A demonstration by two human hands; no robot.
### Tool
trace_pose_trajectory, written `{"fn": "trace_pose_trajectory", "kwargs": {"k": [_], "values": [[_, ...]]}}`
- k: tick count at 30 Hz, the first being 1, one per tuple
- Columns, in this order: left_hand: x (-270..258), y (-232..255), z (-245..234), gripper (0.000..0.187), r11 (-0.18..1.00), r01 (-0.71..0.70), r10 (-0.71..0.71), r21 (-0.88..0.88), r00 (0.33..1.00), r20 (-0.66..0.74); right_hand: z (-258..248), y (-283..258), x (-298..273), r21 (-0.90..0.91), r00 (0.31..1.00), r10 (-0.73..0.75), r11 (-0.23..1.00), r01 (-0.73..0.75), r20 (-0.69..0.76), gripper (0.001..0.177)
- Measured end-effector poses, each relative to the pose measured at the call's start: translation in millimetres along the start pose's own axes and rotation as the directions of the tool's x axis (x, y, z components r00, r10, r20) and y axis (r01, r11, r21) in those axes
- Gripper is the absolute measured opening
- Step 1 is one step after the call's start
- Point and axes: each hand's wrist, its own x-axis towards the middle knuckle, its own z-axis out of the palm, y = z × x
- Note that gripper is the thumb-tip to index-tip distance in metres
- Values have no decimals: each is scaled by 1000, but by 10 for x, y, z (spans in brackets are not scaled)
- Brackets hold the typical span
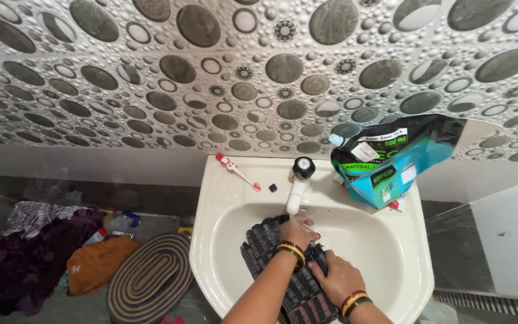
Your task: The person washes a piece of patterned clothing by hand in a sink using soap from a packet.
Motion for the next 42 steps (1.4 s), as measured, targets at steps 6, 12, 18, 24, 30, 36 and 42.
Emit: {"fn": "trace_pose_trajectory", "kwargs": {"k": [6,12,18,24,30,36,42], "values": [[286,-198,-13,38,806,474,-363,-354,869,336,39,38,22,25,997,-50,998,51,-54,56],[237,-278,-162,34,976,217,-206,-17,948,241,183,166,220,32,917,-303,946,322,-259,47],[-939,344,-652,67,787,-65,37,614,998,59,414,201,739,0,838,-465,874,485,-285,42],[-1294,844,-924,129,783,230,-266,578,964,-22,442,-155,1266,-10,724,-583,781,624,-368,32],[-851,491,-686,103,775,118,-3,621,983,-183,457,-149,1095,84,696,-652,709,700,-300,33],[-785,469,-772,105,796,60,-99,602,995,32,316,-87,1240,504,944,-323,807,309,-61,32],[-767,481,-857,89,768,21,-115,640,988,105,481,-325,1625,905,927,-359,422,52,114,30]]}}
